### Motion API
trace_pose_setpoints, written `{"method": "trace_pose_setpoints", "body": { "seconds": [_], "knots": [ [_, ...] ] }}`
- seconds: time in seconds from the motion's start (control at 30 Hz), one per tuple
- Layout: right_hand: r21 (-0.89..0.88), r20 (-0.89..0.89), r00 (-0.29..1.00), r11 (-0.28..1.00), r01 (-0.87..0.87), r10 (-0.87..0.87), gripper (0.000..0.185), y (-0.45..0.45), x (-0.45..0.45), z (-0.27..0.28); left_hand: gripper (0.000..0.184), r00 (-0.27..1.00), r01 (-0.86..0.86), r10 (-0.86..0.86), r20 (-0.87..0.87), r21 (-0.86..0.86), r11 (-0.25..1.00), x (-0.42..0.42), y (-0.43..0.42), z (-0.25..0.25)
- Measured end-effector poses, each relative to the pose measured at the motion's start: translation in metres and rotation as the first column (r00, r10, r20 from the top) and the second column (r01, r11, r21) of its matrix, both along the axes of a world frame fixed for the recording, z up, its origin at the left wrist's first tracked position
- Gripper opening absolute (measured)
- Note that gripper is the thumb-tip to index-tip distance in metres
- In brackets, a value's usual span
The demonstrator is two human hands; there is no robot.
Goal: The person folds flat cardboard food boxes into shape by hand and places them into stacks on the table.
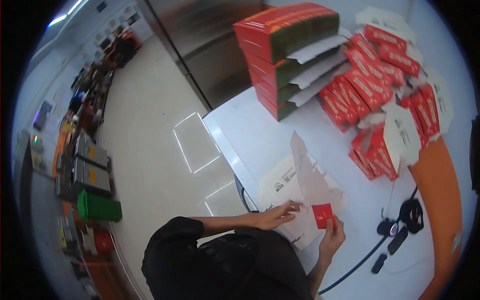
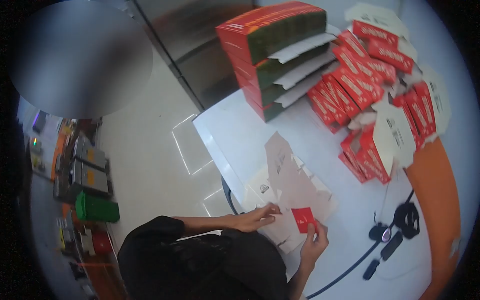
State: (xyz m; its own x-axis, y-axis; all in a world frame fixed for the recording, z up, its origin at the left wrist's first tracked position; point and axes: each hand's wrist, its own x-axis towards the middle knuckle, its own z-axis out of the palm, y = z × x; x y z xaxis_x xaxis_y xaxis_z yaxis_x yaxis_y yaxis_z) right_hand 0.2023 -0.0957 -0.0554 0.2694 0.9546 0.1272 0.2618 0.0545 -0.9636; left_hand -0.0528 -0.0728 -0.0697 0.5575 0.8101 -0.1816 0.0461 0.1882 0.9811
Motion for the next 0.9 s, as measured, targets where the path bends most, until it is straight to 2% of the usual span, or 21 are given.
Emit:
{"method": "trace_pose_setpoints", "body": {
  "seconds": [0.03,0.07,0.1,0.13,0.17,0.2,0.27,0.37,0.47,0.57,0.67,0.77,0.87,0.9],
  "knots": [
    [-0.013,0.034,0.998,0.999,-0.048,0.048,0.019,0.002,-0.001,0.002,0.049,0.993,-0.083,0.089,0.078,-0.075,0.994,0.003,0.002,-0.004],
    [-0.023,0.063,0.995,0.997,-0.078,0.08,0.021,0.005,-0.005,0.005,0.052,0.978,-0.143,0.144,0.153,-0.016,0.99,0.007,0.008,-0.007],
    [-0.122,0.055,0.987,0.982,-0.141,0.149,0.031,0.005,-0.007,0.013,0.054,0.953,-0.204,0.192,0.234,0.027,0.979,0.017,0.013,0.006],
    [-0.128,-0.01,0.991,0.983,-0.133,0.133,0.032,0.004,-0.012,0.012,0.056,0.916,-0.275,0.242,0.322,0.062,0.96,0.026,0.015,0.012],
    [-0.137,-0.075,0.99,0.982,-0.132,0.122,0.033,0.004,-0.018,0.009,0.058,0.963,-0.245,0.209,0.172,0.224,0.943,0.026,0.028,0.002],
    [-0.147,-0.139,0.984,0.98,-0.134,0.113,0.035,0.003,-0.022,0.005,0.056,0.973,-0.231,0.225,0.056,0.295,0.927,0.029,0.034,0.008],
    [-0.143,-0.088,0.983,0.975,-0.169,0.158,0.036,0.007,-0.025,0.0,0.052,0.947,-0.166,0.264,-0.185,0.419,0.892,0.033,0.044,0.024],
    [-0.183,0.001,0.982,0.965,-0.187,0.19,0.037,0.008,-0.023,0.002,0.047,0.913,-0.2,0.316,-0.257,0.393,0.897,0.036,0.052,0.049],
    [-0.175,0.04,0.981,0.968,-0.18,0.19,0.036,0.013,-0.02,0.002,0.043,0.862,-0.034,0.219,-0.457,0.379,0.925,0.037,0.054,0.067],
    [-0.129,0.092,0.974,0.972,-0.197,0.209,0.032,0.017,-0.019,-0.002,0.045,0.835,0.099,0.252,-0.49,0.583,0.806,0.045,0.048,0.039],
    [-0.115,0.146,0.96,0.968,-0.223,0.239,0.03,0.018,-0.019,0.004,0.044,0.811,0.149,0.258,-0.526,0.611,0.777,0.046,0.052,0.044],
    [-0.09,0.167,0.959,0.972,-0.217,0.229,0.027,0.018,-0.02,0.008,0.037,0.798,0.283,0.162,-0.58,0.598,0.75,0.048,0.054,0.043],
    [-0.117,0.125,0.967,0.971,-0.209,0.223,0.026,0.015,-0.015,0.001,0.035,0.807,0.335,0.077,-0.586,0.561,0.757,0.045,0.053,0.052],
    [-0.158,0.08,0.972,0.966,-0.205,0.219,0.028,0.014,-0.013,0.001,0.037,0.868,0.314,0.061,-0.493,0.64,0.701,0.044,0.053,0.055]
  ]
}}
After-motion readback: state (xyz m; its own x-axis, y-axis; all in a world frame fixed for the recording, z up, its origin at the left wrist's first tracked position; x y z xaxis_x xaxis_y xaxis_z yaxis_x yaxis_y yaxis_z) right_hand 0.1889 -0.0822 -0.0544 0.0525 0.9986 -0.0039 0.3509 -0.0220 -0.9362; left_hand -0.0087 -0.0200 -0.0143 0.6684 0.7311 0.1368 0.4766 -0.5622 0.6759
